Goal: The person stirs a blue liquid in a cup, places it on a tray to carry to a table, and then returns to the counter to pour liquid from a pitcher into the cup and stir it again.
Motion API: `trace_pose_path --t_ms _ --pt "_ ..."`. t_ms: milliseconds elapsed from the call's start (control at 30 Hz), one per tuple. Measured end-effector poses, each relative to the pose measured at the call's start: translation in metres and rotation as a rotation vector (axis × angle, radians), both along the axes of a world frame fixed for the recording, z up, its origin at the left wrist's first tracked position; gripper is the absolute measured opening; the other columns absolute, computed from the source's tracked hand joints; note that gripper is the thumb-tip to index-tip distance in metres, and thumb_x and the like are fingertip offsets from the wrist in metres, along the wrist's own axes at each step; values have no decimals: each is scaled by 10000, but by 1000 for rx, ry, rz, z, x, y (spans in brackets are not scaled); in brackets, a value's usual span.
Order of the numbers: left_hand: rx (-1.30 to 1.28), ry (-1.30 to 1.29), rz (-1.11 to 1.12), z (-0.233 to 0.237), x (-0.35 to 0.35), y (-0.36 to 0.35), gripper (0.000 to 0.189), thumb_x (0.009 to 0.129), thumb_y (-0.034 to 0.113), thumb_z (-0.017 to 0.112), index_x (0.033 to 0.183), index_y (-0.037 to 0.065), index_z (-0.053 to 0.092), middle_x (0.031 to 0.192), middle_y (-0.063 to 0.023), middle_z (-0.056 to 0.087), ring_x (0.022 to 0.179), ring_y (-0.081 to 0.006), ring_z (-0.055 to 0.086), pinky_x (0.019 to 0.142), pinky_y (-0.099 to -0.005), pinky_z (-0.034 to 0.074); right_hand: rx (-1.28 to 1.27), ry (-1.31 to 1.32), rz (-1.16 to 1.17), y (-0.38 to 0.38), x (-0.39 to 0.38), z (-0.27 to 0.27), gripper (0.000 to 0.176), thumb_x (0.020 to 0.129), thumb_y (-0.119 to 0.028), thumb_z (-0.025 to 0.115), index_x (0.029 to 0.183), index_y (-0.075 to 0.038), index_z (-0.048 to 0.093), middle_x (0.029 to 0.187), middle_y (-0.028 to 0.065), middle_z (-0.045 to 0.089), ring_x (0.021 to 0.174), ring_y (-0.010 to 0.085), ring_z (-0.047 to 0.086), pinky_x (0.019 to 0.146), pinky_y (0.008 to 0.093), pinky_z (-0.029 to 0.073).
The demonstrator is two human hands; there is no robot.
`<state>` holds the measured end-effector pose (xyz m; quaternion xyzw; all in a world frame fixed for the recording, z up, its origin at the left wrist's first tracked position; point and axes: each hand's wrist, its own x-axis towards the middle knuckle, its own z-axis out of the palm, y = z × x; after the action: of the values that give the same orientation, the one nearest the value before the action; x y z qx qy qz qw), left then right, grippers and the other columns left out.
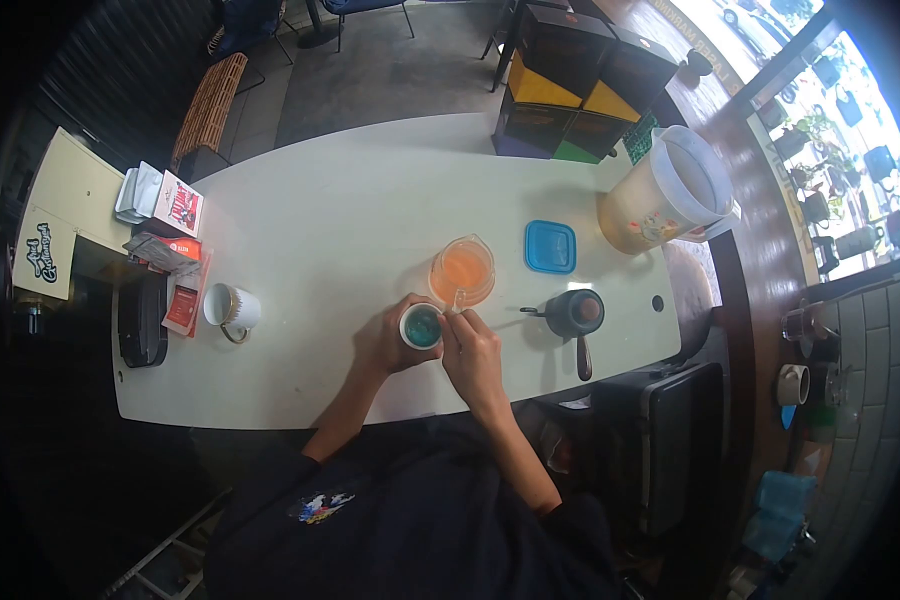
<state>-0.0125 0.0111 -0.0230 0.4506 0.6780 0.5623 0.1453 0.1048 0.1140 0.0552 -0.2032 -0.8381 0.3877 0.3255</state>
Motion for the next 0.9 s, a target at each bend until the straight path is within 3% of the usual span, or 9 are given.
trace_pose_path --t_ms 100,433,533,600,667,733,800,900 --pt "28 -15 -6 0 -1 1 506 618 141 847 1047 56 591 946 -65 655 823 -192 652 736 -338 530 16 -97 -3 1 6 -1 73 892 -18 642 884 48 672 702 163 586 549 288 573 523 357 417" --pt "63 -13 1 1 1 3 489 635 137 830 1052 57 588 936 -66 654 811 -186 644 734 -335 529 12 -10 8 0 2 1 65 888 -16 646 893 47 660 706 160 572 528 287 550 515 366 407" --pt "30 -15 8 -1 1 2 490 632 135 832 1049 54 588 947 -69 656 824 -185 646 740 -333 530 11 -76 -9 1 6 3 58 887 -12 645 896 44 659 710 162 571 546 306 558 521 371 411" --pt "35 -25 5 0 1 2 489 630 133 831 1048 55 590 952 -70 657 829 -188 648 743 -334 532 26 -153 14 1 8 8 71 892 -40 643 922 21 663 764 179 603 648 378 614 561 431 460" --pt "39 -34 2 2 1 2 489 628 131 830 1048 56 591 958 -72 658 835 -191 651 746 -335 533 13 -132 42 0 8 6 74 893 -44 644 926 21 662 765 179 603 649 377 615 562 431 461" --pt "53 1 13 2 0 2 505 615 186 852 1018 65 574 927 -103 669 835 -314 668 750 -392 542 0 -110 70 -2 6 4 78 894 -48 645 929 20 661 765 178 603 650 377 616 564 430 462" --pt "56 12 11 1 0 2 504 614 182 850 1020 67 574 929 -99 669 839 -312 668 753 -391 543 -29 -28 66 -4 3 2 57 882 -6 651 914 39 666 721 158 568 567 314 566 533 383 414" --pt "33 9 18 1 2 1 506 608 158 844 1033 66 585 963 -84 664 853 -269 663 760 -370 541 -3 -29 24 -3 0 7 57 879 -5 653 918 33 669 729 159 572 579 322 572 542 381 423"
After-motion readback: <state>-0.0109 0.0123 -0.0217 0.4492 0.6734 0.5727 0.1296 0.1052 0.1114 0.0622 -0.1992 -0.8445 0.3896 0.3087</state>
